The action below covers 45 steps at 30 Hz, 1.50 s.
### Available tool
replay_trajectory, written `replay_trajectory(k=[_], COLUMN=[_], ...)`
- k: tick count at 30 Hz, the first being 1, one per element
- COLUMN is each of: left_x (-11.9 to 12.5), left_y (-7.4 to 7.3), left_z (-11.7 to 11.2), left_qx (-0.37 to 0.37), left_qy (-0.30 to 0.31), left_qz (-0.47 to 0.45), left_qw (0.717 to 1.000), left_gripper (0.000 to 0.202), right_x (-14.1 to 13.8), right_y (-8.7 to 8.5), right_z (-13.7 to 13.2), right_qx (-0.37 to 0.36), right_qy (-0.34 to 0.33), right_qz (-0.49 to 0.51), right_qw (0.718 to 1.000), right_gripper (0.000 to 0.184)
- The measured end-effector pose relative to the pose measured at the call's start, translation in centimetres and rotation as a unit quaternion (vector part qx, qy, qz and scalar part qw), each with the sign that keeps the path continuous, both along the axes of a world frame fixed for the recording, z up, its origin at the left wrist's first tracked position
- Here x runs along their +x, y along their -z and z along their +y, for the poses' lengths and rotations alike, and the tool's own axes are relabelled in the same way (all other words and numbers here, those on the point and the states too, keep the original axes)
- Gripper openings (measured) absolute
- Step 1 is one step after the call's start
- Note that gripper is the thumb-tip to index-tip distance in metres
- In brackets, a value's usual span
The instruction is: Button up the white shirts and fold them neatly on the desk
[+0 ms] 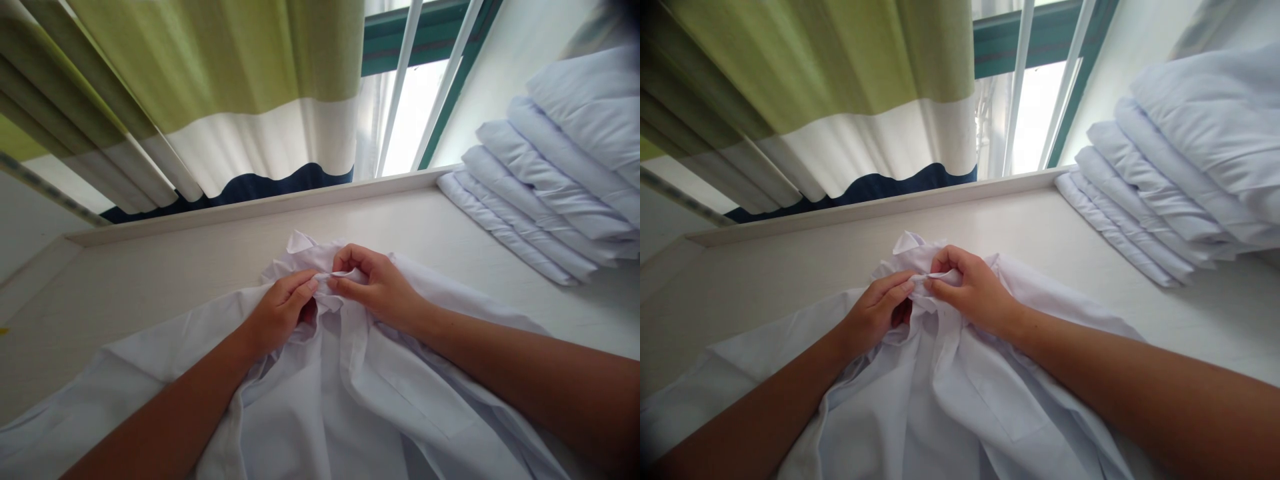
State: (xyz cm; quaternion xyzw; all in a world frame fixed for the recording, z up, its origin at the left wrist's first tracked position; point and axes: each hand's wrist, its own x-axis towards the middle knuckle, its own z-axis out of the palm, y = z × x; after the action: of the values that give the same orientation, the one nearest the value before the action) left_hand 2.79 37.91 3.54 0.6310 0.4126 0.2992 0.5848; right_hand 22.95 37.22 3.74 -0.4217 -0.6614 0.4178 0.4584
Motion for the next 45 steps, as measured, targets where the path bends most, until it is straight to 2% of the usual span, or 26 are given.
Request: replay_trajectory(k=[9,45], left_x=[0.31,0.27], left_y=[-0.60,-0.93], left_z=[0.23,0.43], left_qx=[0.021,0.008], left_qy=[-0.030,-0.026], left_qz=[-0.015,-0.033], left_qw=[0.999,0.999], left_gripper=[0.026,0.026], right_x=[-0.10,-0.13], right_y=[-0.01,-0.08], right_z=[0.01,-0.16], right_qx=[0.010,0.013], right_qy=[0.015,0.020], right_qz=[-0.014,-0.027], right_qw=[1.000,0.999], right_gripper=[0.017,0.023])
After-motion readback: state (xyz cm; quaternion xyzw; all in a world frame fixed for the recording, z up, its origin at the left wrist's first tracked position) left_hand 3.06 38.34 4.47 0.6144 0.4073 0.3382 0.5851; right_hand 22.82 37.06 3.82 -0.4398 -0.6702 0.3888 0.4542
